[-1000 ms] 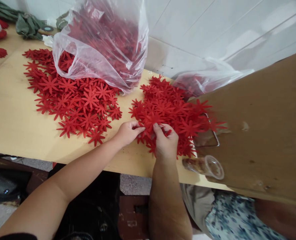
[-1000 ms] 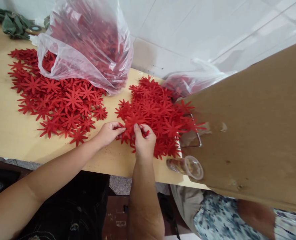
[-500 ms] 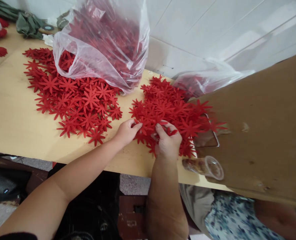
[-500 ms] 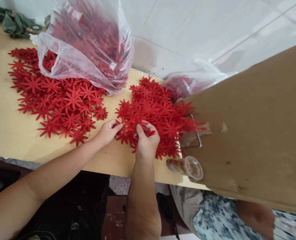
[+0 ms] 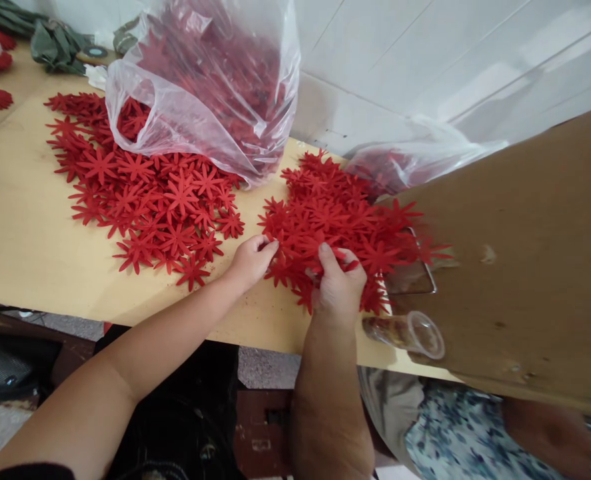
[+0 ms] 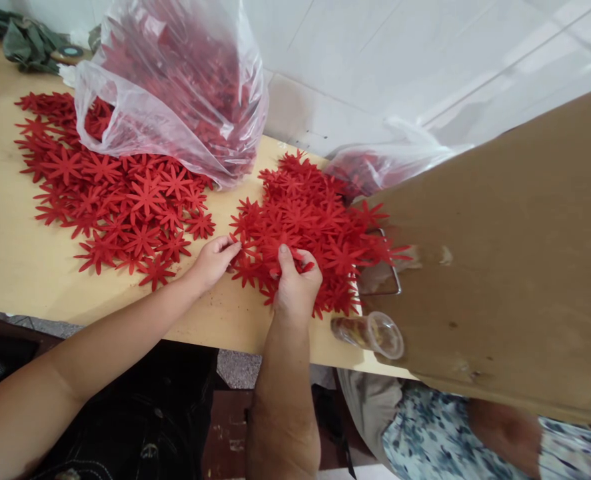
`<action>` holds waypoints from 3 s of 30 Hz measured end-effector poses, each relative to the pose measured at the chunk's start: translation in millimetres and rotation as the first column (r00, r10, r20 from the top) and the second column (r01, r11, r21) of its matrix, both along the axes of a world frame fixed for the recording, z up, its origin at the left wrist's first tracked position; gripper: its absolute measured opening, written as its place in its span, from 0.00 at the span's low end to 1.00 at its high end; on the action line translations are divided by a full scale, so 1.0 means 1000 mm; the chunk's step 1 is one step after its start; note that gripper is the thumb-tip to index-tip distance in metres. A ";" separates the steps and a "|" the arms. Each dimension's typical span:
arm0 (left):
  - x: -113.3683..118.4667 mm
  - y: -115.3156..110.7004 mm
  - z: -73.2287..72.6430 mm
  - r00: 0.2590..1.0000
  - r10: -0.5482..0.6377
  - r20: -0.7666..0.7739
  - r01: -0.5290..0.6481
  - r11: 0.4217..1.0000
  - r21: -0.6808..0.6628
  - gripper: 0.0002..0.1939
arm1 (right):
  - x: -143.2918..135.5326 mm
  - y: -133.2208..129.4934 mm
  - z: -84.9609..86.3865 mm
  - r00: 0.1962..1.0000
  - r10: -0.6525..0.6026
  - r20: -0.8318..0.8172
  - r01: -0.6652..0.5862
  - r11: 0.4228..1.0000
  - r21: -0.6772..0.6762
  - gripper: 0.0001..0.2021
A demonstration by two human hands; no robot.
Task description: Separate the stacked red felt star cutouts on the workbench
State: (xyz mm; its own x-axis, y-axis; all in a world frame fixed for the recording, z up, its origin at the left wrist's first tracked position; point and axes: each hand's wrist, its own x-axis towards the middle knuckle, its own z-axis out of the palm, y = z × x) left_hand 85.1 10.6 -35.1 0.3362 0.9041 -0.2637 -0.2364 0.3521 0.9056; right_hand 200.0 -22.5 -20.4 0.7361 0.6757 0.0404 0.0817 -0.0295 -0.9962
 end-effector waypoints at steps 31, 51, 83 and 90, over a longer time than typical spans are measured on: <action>0.001 -0.010 -0.004 0.930 0.048 -0.364 0.149 0.857 0.493 0.33 | 0.010 0.000 -0.014 0.989 0.105 0.102 -0.109 0.993 0.034 0.13; -0.004 -0.006 -0.001 0.943 0.176 -0.284 -0.004 0.857 0.515 0.08 | -0.001 -0.011 -0.003 0.849 0.448 0.279 -0.427 0.894 -0.136 0.10; -0.009 -0.010 0.004 0.880 0.232 -0.414 0.192 0.624 0.758 0.14 | 0.017 0.004 0.013 0.976 0.215 -0.028 -0.215 0.976 -0.016 0.28; -0.004 -0.020 0.007 0.924 -0.043 -0.379 0.321 0.624 0.712 0.20 | 0.001 0.002 0.005 0.953 0.228 0.197 -0.207 0.970 -0.125 0.29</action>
State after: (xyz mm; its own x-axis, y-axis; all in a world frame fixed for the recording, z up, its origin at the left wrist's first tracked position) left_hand 81.0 -9.5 -28.0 0.5470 0.7554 0.3607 0.0807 -0.4765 0.8755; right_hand 200.6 -20.0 -15.3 0.5533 0.8270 0.0995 0.3028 -0.0884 -0.9490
